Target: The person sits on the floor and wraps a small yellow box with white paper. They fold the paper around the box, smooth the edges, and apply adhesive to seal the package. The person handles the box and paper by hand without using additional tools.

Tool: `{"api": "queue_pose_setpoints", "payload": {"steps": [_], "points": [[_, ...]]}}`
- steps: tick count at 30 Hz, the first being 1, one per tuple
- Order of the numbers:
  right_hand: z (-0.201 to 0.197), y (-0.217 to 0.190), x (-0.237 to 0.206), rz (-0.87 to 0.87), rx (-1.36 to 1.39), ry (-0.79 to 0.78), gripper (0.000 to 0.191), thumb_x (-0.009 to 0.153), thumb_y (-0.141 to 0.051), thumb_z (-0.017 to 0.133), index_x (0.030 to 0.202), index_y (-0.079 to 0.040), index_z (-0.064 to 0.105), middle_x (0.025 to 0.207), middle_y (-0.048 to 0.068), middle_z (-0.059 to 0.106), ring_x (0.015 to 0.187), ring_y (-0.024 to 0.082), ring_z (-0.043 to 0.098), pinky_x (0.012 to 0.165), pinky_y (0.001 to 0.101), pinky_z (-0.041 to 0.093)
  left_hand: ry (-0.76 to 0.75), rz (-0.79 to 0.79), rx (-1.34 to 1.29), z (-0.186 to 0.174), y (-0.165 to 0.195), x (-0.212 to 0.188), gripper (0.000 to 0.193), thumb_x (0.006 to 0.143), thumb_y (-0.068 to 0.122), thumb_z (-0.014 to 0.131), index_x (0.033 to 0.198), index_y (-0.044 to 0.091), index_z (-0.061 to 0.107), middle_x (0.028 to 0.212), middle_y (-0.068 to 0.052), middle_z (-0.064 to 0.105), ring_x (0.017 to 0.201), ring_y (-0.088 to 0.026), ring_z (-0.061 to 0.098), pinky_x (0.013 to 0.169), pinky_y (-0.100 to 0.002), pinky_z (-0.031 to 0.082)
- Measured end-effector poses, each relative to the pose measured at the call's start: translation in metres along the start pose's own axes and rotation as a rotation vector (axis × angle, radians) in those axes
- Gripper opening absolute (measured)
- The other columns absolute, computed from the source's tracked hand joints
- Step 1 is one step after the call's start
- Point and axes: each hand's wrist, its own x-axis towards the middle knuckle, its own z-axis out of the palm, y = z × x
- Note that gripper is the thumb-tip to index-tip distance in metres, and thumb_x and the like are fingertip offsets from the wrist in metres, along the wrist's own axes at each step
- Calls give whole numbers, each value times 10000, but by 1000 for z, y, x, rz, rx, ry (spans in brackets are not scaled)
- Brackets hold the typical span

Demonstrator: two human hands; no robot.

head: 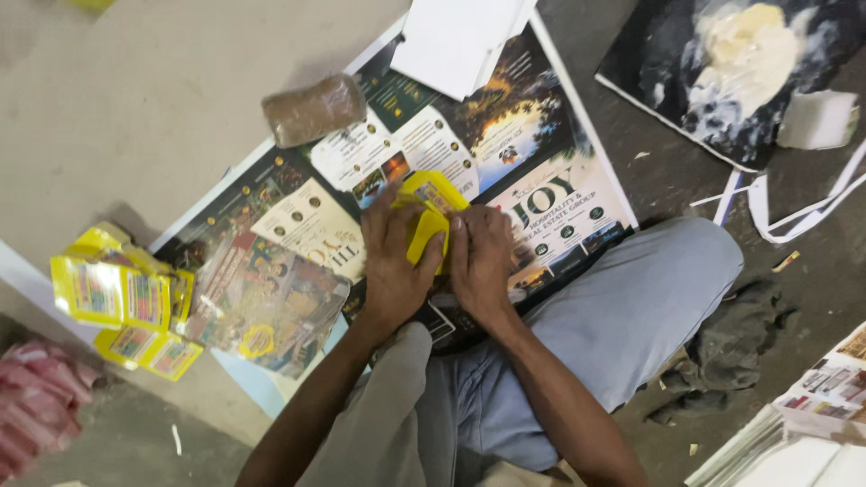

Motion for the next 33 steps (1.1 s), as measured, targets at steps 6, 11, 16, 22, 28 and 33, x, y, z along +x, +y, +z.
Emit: {"api": "queue_pose_setpoints", "payload": {"steps": [6,11,16,22,28,33], "points": [[3,2,-2,16,-59,-19,187,1038,-100,584,1160,10,673,993,190,621,930,376,558,846,472,439,-47,-71,-44,1,1,0,452,935,115,724,1325,-13,534,1353,-230,542,1289,-424,503,1113,-538,449],[4,3,-3,72,-48,-38,195,1036,-120,589,1164,9,660,1009,181,625,963,371,566,863,474,436,-38,-52,38,2,3,0,542,902,124,740,1355,-50,498,1335,-234,543,1299,-443,477,1102,-586,390],[4,4,-2,18,-44,-10,125,1040,-113,589,1066,-13,660,1035,175,627,985,362,560,880,462,435,-38,-66,1,0,2,0,478,902,107,719,1316,-24,521,1386,-283,486,1297,-463,447,1094,-572,401],[3,4,-1,81,-29,-51,166,1025,-117,603,1107,13,665,1022,186,627,981,367,560,882,462,435,-46,-22,-1,-1,1,0,467,919,114,730,1314,-15,517,1369,-228,518,1312,-427,473,1150,-568,407],[1,1,0,85,-48,-61,220,1036,-108,582,1191,18,674,1029,187,645,969,357,574,878,467,441,-36,-36,-31,-1,1,0,556,919,119,730,1387,-49,482,1373,-239,534,1310,-455,478,1127,-555,421],[1,1,1,40,-37,-17,159,1029,-102,591,1095,25,661,1007,191,627,958,374,553,858,472,438,-24,14,-57,-2,2,1,503,907,99,720,1350,-12,510,1327,-231,570,1289,-449,515,1163,-578,408]]}}
